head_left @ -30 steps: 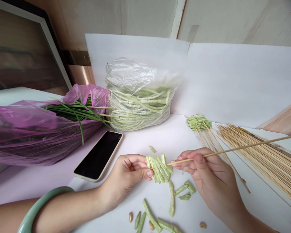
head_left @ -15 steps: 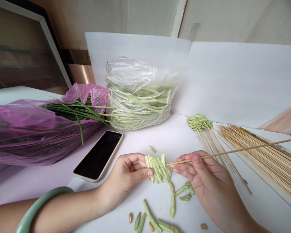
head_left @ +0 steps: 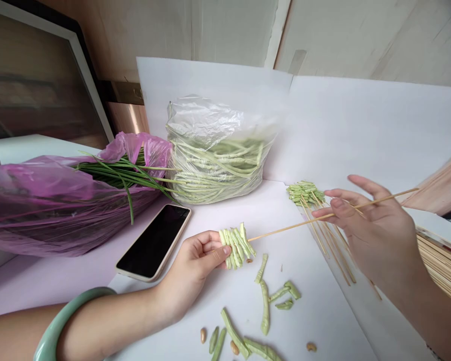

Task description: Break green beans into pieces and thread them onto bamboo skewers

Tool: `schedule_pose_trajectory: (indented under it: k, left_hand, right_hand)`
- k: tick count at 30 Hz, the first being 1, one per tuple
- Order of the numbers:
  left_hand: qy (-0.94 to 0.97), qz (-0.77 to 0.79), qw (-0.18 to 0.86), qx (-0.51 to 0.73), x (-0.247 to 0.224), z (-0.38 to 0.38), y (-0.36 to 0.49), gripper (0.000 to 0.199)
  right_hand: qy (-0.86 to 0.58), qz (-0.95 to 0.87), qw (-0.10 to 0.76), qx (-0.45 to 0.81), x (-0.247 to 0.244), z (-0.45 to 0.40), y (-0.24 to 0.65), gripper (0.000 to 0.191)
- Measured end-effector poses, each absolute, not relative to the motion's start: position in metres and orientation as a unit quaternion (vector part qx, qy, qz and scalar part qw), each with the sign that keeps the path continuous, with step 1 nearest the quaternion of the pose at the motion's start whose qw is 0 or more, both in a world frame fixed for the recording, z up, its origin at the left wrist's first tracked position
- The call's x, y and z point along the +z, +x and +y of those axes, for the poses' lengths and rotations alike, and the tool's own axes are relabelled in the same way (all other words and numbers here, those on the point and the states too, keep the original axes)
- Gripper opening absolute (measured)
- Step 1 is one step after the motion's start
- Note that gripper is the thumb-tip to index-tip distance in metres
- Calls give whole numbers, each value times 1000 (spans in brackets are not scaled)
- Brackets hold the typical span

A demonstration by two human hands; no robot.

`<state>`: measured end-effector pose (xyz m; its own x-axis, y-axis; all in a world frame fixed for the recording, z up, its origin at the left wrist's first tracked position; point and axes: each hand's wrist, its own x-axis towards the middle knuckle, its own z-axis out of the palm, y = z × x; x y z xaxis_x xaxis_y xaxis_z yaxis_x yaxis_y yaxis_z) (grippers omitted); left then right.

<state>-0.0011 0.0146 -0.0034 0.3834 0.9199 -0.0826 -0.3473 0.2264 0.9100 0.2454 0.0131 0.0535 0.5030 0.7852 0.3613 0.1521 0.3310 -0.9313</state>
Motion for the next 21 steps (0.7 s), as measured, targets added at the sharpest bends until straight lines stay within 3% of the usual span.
schedule_pose_trajectory:
  k: [9, 11, 13, 15, 21]
  left_hand:
    - [445, 325, 698, 458, -4, 14, -1, 24]
    - [442, 327, 696, 462, -5, 14, -1, 25]
    - [439, 332, 692, 467, -6, 14, -1, 26]
    - [436, 337, 692, 467, -7, 15, -1, 26]
    - [450, 326, 698, 452, -6, 14, 1, 29]
  right_hand:
    - [-622, -437, 643, 93, 68, 9, 281, 105]
    - [-666, -475, 573, 47, 65, 3, 292, 94]
    - [-728, -522, 444, -12, 60, -5, 304, 57]
    - [-743, -563, 361, -32, 55, -15, 316, 36]
    - [-703, -653, 275, 54, 45, -50, 334, 32]
